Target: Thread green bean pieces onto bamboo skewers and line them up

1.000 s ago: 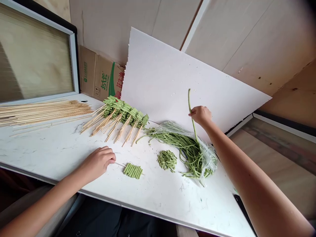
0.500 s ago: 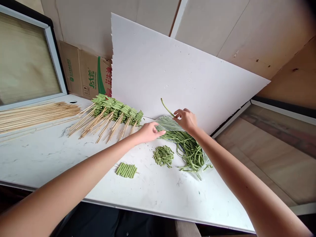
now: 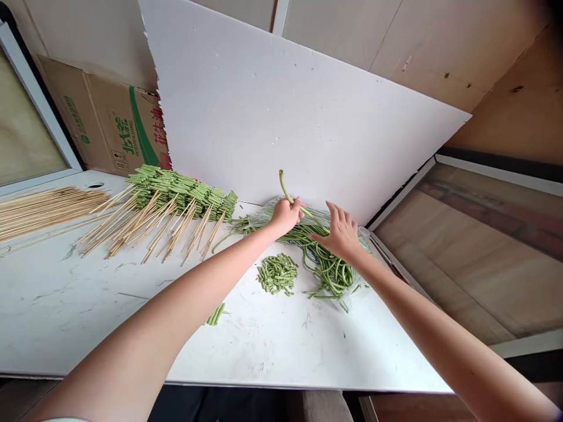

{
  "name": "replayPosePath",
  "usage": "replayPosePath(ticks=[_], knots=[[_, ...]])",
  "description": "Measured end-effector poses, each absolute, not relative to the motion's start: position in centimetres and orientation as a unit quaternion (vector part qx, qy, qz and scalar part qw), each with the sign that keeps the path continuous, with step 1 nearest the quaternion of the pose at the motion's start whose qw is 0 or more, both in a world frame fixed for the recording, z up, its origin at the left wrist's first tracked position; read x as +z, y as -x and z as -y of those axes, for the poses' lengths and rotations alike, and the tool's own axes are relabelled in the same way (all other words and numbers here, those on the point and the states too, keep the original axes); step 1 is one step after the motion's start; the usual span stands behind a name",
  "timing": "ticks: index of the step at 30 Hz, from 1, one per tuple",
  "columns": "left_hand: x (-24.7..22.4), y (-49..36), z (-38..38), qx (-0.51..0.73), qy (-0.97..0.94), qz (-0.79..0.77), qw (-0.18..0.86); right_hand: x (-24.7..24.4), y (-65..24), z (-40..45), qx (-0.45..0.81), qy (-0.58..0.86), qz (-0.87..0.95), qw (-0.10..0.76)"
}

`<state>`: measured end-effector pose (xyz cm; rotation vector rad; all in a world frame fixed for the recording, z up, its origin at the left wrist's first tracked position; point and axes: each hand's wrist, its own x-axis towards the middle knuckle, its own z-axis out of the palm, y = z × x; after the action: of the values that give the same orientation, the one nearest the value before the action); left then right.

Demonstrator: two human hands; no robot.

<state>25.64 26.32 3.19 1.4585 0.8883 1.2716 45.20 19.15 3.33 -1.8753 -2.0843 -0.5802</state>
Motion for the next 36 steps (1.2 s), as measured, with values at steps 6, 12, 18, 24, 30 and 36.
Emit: replayPosePath(ticks=[6,12,18,24,30,36], knots=[[4.5,-26.3,-27.8,0.536,-0.579,-0.371,0.491,-1.6,-50.8,-18.5,-0.181,0.734,0.654,-0.024],[7.3,-26.4,-29.5,0.565,-0.602,-0.377,0.420,-1.6,-52.6,-19.5,-0.173,0.756,0.632,-0.010],[10.3,-24.1,-31.6,0.595,-0.591,-0.376,0.394,-0.8,-53.5,-20.0,-0.155,0.778,0.609,0.011],[11.3,-21.5,-33.5,0.594,-0.584,-0.394,0.389,-1.0,-55.2,-20.8,-0.153,0.780,0.606,0.027],[13.6,-16.8,-35.9,0.654,-0.506,-0.436,0.355,-1.7,-57.4,-21.1,-0.144,0.780,0.607,0.047],[15.7,-7.0,-35.2,0.702,-0.420,-0.478,0.320,-2.3,-58.6,-21.2,-0.138,0.785,0.602,0.058]])
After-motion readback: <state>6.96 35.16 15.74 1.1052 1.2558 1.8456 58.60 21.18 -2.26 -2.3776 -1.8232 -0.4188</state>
